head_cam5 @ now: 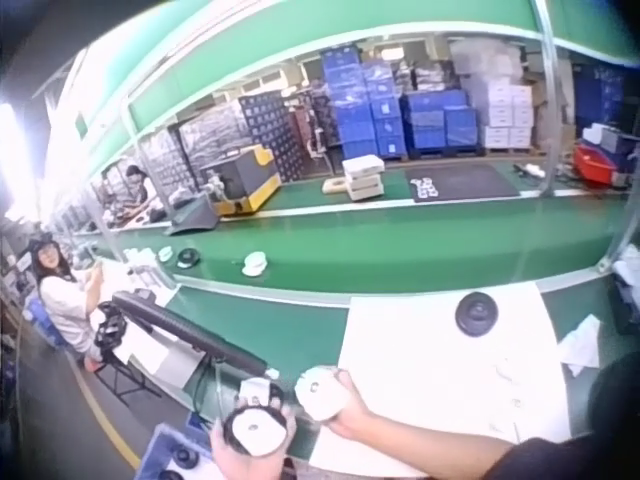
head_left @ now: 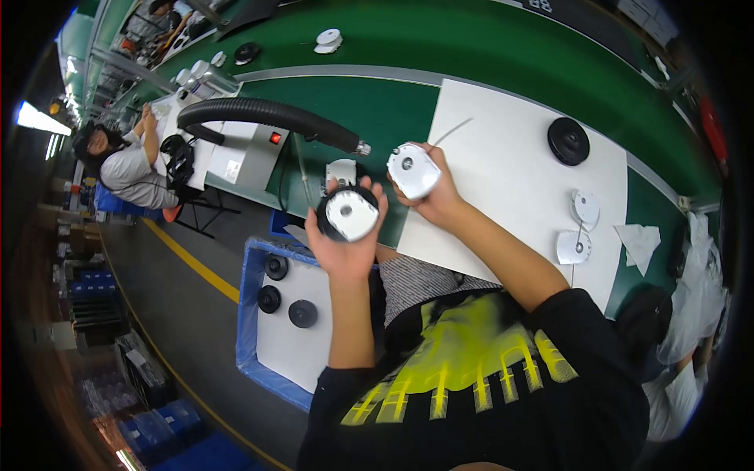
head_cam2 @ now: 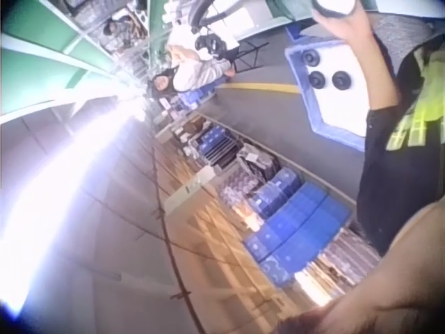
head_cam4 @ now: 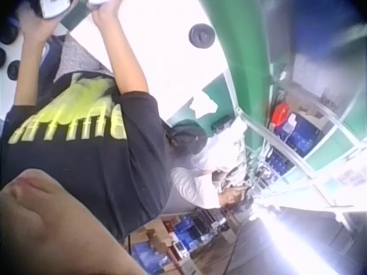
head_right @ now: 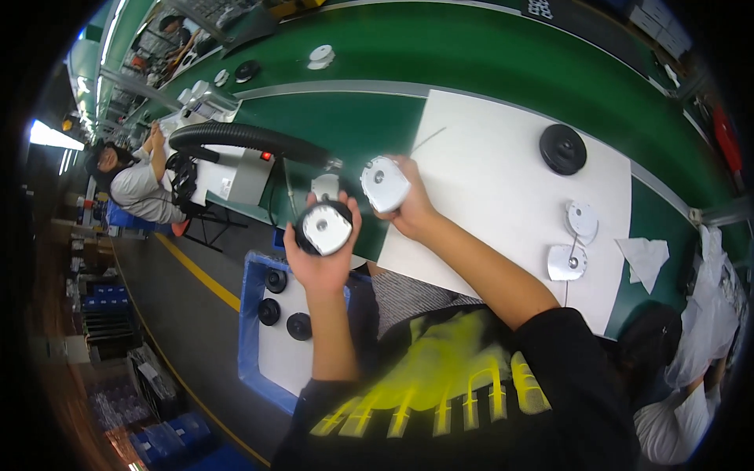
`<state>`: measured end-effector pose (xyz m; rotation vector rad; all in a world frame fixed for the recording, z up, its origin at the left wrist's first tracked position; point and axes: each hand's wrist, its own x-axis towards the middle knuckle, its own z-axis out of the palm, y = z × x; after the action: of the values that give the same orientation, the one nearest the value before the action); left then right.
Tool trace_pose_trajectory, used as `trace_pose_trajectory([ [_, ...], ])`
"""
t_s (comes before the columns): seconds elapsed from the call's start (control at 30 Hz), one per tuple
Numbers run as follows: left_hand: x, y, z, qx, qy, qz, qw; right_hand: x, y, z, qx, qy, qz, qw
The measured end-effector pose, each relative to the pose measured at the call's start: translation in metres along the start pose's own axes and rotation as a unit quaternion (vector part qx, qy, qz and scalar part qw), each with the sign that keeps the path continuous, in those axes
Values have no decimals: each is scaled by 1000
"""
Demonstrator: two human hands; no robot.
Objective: The person assembles small electronic fans by hand, combining fan components, housings, and electronic components.
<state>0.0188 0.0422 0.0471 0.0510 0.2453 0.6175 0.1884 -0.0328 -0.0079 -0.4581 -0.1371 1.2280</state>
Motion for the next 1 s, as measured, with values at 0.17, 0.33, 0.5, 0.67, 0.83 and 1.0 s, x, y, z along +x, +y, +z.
trace_pose_trajectory([
  [0.17, 55, -16, 23, -54, -21, -61, 996, -90, -27, 68, -205, 39, -229, 951],
  [0.33, 20, -67, 45, 170, -49, -102, 979, -125, -60, 59, -633, -6, -450, 630],
  [0.5, -29, -106, 71, 387, -155, 66, 907, -134, -65, 73, -712, 26, -476, 516],
  [0.67, -40, -110, 69, 490, -203, 124, 839, -141, -69, 84, -755, 0, -476, 451],
  [0.83, -46, -111, 70, 512, -204, 120, 825, -140, -64, 77, -738, -5, -529, 420],
  [1.0, -48, -112, 68, 518, -206, 126, 820, -142, -64, 76, -734, -4, -533, 421],
])
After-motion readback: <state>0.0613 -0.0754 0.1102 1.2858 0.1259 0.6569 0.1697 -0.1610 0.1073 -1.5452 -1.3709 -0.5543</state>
